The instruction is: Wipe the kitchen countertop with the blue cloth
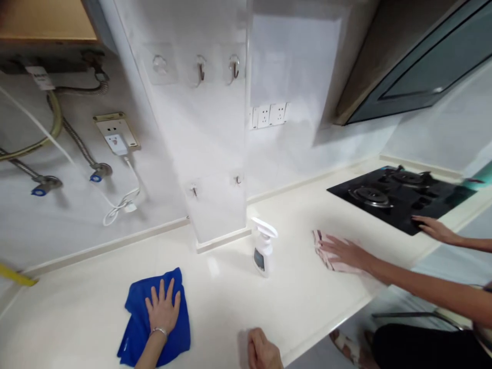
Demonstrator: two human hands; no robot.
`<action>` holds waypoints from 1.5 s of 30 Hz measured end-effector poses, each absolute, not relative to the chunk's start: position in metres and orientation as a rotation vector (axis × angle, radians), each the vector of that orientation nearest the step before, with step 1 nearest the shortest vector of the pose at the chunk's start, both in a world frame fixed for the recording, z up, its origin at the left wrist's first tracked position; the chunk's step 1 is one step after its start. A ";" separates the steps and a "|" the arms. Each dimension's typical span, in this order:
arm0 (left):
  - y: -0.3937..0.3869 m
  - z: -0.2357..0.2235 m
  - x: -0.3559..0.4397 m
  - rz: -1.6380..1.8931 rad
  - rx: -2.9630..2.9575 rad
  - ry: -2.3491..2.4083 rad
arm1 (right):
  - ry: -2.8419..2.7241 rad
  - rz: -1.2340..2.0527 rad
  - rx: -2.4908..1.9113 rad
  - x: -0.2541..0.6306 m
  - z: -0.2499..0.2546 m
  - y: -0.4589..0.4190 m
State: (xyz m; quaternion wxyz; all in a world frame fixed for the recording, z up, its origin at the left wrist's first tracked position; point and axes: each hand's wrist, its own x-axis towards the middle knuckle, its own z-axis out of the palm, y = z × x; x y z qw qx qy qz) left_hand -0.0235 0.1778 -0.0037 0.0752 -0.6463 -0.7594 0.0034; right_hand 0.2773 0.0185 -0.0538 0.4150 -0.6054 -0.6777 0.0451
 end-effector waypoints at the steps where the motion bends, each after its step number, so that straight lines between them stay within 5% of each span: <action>1: 0.166 -0.006 -0.021 -0.013 -1.931 -2.259 | -1.706 0.095 -1.527 0.276 -0.053 0.018; 11: 0.179 0.019 0.039 -0.223 -2.265 -2.371 | -1.737 -0.027 -1.587 0.273 -0.048 0.015; 16: 0.142 0.025 -0.021 -0.307 -2.357 -2.158 | -1.745 -0.027 -1.590 0.274 -0.054 0.015; 21: 0.093 0.017 -0.094 -0.334 -1.741 -2.503 | -1.759 -0.078 -1.600 0.272 -0.056 0.017; 29: 0.090 0.038 -0.123 -0.151 -1.926 -2.670 | -1.765 -0.138 -1.604 0.271 -0.051 0.021; 35: 0.125 0.027 -0.067 -0.458 -2.189 -2.261 | -1.764 -0.122 -1.615 0.271 -0.053 0.022; 45: 0.141 -0.005 0.018 -0.095 -2.060 -2.254 | -1.767 -0.100 -1.626 0.270 -0.052 0.022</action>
